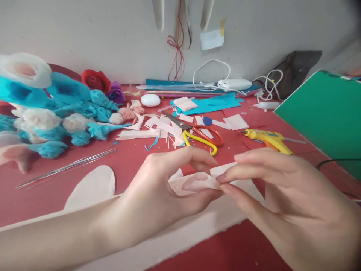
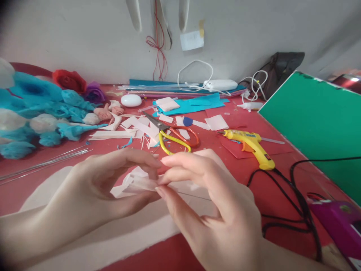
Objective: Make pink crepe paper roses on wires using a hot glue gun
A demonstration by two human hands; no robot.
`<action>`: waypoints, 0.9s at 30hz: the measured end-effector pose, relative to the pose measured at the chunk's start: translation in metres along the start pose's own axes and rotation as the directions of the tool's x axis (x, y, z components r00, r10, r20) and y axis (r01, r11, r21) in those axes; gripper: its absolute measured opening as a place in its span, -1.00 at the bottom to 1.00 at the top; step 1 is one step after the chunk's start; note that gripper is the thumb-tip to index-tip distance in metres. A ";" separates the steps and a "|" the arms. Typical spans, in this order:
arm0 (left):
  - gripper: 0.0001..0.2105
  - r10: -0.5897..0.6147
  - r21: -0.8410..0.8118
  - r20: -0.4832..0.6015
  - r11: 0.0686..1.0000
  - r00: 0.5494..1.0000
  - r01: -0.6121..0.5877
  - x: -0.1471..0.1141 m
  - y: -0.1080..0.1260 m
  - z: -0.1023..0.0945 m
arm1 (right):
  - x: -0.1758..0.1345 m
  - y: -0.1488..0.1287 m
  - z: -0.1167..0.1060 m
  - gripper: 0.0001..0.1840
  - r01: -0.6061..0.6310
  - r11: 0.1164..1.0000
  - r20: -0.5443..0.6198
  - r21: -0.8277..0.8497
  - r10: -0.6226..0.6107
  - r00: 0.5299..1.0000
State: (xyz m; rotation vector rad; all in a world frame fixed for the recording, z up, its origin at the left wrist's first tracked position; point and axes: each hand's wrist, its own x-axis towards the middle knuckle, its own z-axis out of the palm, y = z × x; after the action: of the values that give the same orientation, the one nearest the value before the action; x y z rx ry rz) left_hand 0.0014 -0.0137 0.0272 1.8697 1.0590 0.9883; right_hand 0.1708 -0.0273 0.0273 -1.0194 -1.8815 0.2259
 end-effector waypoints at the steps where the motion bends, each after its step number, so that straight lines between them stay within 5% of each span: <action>1: -0.85 -0.015 -0.002 0.010 1.000 1.000 0.015 0.001 0.001 0.000 | 0.000 0.000 0.000 -0.84 0.011 1.000 0.012 0.012 -0.011 1.000; 4: -0.86 -0.056 -0.002 0.017 0.998 0.998 0.056 0.002 0.002 0.000 | 0.000 -0.001 -0.001 -0.81 0.018 1.000 0.002 0.008 -0.018 1.000; 9: -0.84 -0.087 -0.033 -0.016 0.996 0.996 0.087 0.001 -0.001 0.001 | 0.006 0.004 -0.010 -0.83 -0.147 0.989 -0.094 -0.032 0.144 0.985; 13: -0.83 -0.076 -0.101 -0.029 0.992 0.997 0.073 0.000 -0.008 0.002 | 0.016 0.019 -0.017 -0.93 -0.284 0.958 -0.018 0.049 0.285 0.958; 18: -0.87 -0.118 -0.088 -0.010 0.989 0.993 0.117 -0.001 -0.022 0.007 | 0.027 0.045 -0.011 -0.80 -0.486 0.845 0.139 0.221 0.466 0.874; 22: -0.86 -0.205 -0.081 0.028 0.975 0.978 0.206 -0.001 -0.030 0.009 | 0.031 0.055 -0.006 -0.77 -0.522 0.835 0.184 0.174 0.493 0.850; 27: -0.86 -0.240 -0.085 0.036 0.967 0.970 0.242 -0.002 -0.032 0.009 | 0.032 0.053 -0.004 -0.75 -0.463 0.880 0.158 0.107 0.445 0.881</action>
State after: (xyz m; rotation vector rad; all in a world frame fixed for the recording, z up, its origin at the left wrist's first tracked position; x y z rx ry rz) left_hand -0.0013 -0.0056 -0.0047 1.6326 1.1764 0.8530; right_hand 0.1973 0.0286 0.0213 -1.3653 -1.6824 0.7088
